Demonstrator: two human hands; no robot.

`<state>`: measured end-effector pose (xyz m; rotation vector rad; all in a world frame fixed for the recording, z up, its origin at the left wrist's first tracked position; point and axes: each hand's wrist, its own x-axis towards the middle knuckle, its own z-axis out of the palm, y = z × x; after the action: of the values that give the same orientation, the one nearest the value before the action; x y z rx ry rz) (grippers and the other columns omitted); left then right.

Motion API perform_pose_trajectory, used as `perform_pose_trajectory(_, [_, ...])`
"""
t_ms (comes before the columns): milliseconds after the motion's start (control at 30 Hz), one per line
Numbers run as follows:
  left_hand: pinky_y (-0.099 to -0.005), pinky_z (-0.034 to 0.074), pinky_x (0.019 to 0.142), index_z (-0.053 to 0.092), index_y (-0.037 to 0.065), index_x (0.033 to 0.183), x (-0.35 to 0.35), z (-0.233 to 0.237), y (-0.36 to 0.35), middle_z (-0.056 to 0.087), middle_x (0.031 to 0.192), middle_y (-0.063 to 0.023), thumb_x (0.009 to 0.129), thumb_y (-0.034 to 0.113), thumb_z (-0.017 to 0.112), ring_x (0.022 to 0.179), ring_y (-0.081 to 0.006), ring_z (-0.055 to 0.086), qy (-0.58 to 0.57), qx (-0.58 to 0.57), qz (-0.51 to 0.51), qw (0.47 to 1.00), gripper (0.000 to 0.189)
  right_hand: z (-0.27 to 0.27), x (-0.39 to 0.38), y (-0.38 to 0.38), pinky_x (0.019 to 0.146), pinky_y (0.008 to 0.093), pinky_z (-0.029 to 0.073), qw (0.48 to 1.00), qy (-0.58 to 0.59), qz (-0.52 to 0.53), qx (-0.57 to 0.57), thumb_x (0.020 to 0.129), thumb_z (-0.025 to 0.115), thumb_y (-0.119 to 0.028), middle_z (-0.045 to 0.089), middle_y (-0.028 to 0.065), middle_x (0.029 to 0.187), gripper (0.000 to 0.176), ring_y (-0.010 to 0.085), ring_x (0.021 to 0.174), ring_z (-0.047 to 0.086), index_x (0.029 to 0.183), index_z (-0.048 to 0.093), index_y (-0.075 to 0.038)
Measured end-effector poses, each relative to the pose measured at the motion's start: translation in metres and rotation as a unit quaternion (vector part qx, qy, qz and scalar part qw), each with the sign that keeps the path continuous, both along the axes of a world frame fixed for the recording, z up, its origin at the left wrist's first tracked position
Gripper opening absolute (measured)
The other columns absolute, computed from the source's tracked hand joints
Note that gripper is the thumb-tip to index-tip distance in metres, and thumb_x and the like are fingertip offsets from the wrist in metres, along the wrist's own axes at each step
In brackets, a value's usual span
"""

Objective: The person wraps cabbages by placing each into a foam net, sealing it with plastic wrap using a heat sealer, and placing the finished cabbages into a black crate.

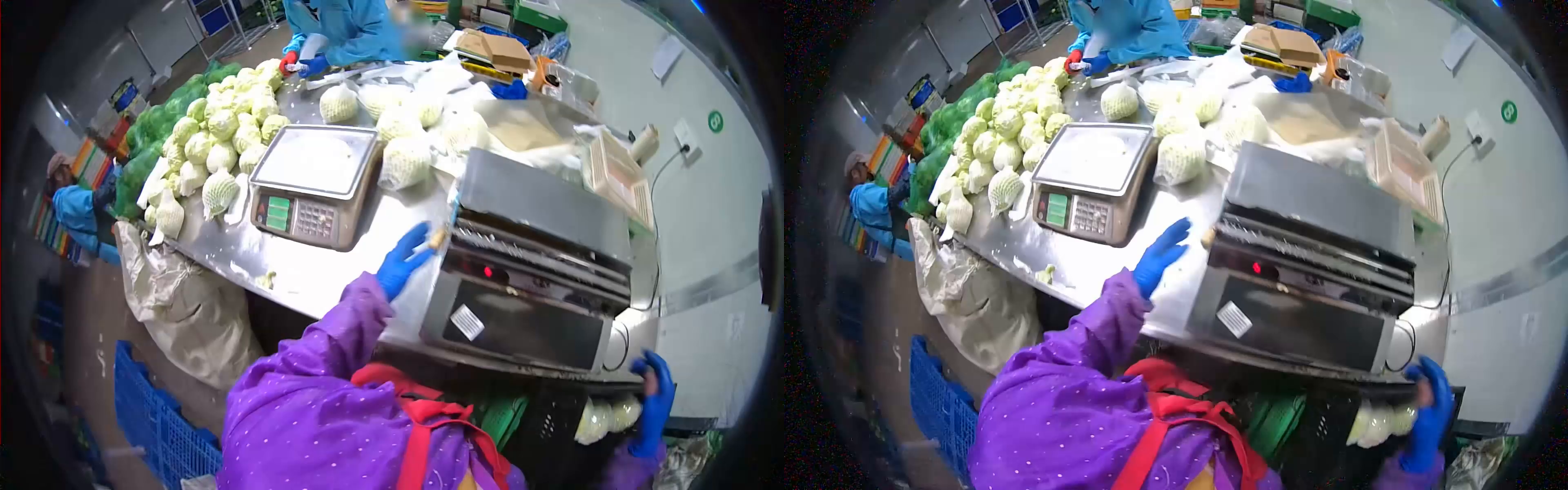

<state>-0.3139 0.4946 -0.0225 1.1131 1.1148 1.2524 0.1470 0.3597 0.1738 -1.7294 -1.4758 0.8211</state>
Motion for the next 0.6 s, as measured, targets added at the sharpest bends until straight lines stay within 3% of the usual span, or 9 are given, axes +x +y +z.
perform_pose_trajectory(33, [-0.0337,0.027,0.107,0.034,0.006,0.14,-0.03,0.009,0.004,0.04,0.139,-0.013,0.089,0.022,0.058,0.129,-0.0224,0.037,-0.096,-0.046,0.042,0.993,0.058,-0.005,-0.05,0.036,0.087,0.0302,0.044,0.997,0.007,0.078,0.004,0.089,0.05,-0.012,0.062,0.0095,0.105,0.032,0.0168,0.099,0.057,0.117,0.054,0.004])
perform_pose_trajectory(67, [-0.035,0.027,0.107,0.033,0.005,0.14,-0.054,0.001,0.014,0.04,0.139,-0.0155,0.089,0.024,0.057,0.129,-0.0234,0.036,-0.069,-0.093,0.093,0.989,0.06,0.001,-0.112,0.073,0.09,0.0308,0.044,0.98,0.005,0.199,0.0,0.087,0.051,-0.009,0.061,0.0088,0.109,0.033,0.018,0.103,0.056,0.118,0.054,0.004])
perform_pose_trajectory(100, [-0.0369,0.028,0.104,0.03,0.011,0.142,-0.076,-0.022,0.028,0.039,0.141,-0.0099,0.087,0.032,0.058,0.129,-0.021,0.036,-0.05,-0.107,0.095,0.988,0.066,-0.016,-0.16,0.11,0.093,0.0308,0.042,0.967,0.029,0.253,0.006,0.086,0.054,-0.009,0.057,0.0105,0.117,0.037,0.0193,0.108,0.054,0.122,0.052,0.002])
perform_pose_trajectory(167, [-0.0371,0.027,0.105,0.024,0.01,0.144,-0.098,-0.03,0.051,0.032,0.145,-0.0109,0.087,0.031,0.058,0.132,-0.0217,0.033,-0.211,-0.179,0.093,0.956,0.069,-0.046,-0.263,0.186,0.097,0.031,0.038,0.941,0.145,0.303,-0.028,0.088,0.056,-0.015,0.05,0.0118,0.128,0.05,0.0203,0.117,0.048,0.133,0.041,0.0])
perform_pose_trajectory(233, [-0.0375,0.025,0.107,0.019,0.007,0.145,-0.104,-0.037,0.088,0.026,0.147,-0.0129,0.087,0.031,0.058,0.135,-0.0236,0.028,-0.154,-0.143,0.11,0.971,0.073,-0.085,-0.348,0.268,0.097,0.0373,0.037,0.913,0.298,0.25,-0.127,0.091,0.053,-0.038,0.038,0.0115,0.139,0.064,0.0265,0.125,0.041,0.141,0.029,-0.007])
perform_pose_trajectory(433, [-0.0372,0.024,0.109,0.019,0.0,0.142,-0.108,-0.096,0.221,0.026,0.144,-0.0219,0.076,0.026,0.073,0.134,-0.0332,0.026,0.15,-0.053,0.21,0.965,0.09,-0.223,-0.438,0.418,0.099,0.0608,0.026,0.912,0.304,0.004,-0.275,0.078,0.054,-0.064,0.013,0.0144,0.152,0.091,0.042,0.134,0.022,0.147,0.016,-0.016])
perform_pose_trajectory(467, [-0.038,0.024,0.109,0.019,-0.001,0.142,-0.106,-0.109,0.236,0.027,0.143,-0.0225,0.075,0.026,0.074,0.133,-0.0338,0.027,0.182,-0.05,0.225,0.956,0.091,-0.241,-0.445,0.429,0.089,0.0611,0.036,0.938,0.233,-0.06,-0.251,0.083,0.047,-0.062,0.044,0.0154,0.131,0.075,0.0376,0.117,0.043,0.135,0.039,-0.009])
perform_pose_trajectory(567, [-0.0391,0.025,0.109,0.018,-0.002,0.142,-0.107,-0.117,0.257,0.028,0.142,-0.0233,0.073,0.025,0.075,0.132,-0.0335,0.029,0.13,-0.064,0.22,0.965,0.093,-0.25,-0.449,0.444,0.086,0.0599,0.039,0.911,0.279,-0.108,-0.285,0.082,0.048,-0.064,0.05,0.0147,0.126,0.076,0.0378,0.112,0.047,0.134,0.041,-0.01])
perform_pose_trajectory(600, [-0.0388,0.026,0.108,0.018,-0.002,0.142,-0.107,-0.139,0.268,0.028,0.142,-0.0224,0.073,0.024,0.076,0.131,-0.0326,0.03,0.01,-0.064,0.203,0.977,0.094,-0.246,-0.449,0.443,0.085,0.058,0.041,0.896,0.307,-0.085,-0.308,0.081,0.048,-0.066,0.049,0.0132,0.128,0.076,0.0375,0.113,0.047,0.133,0.042,-0.01])
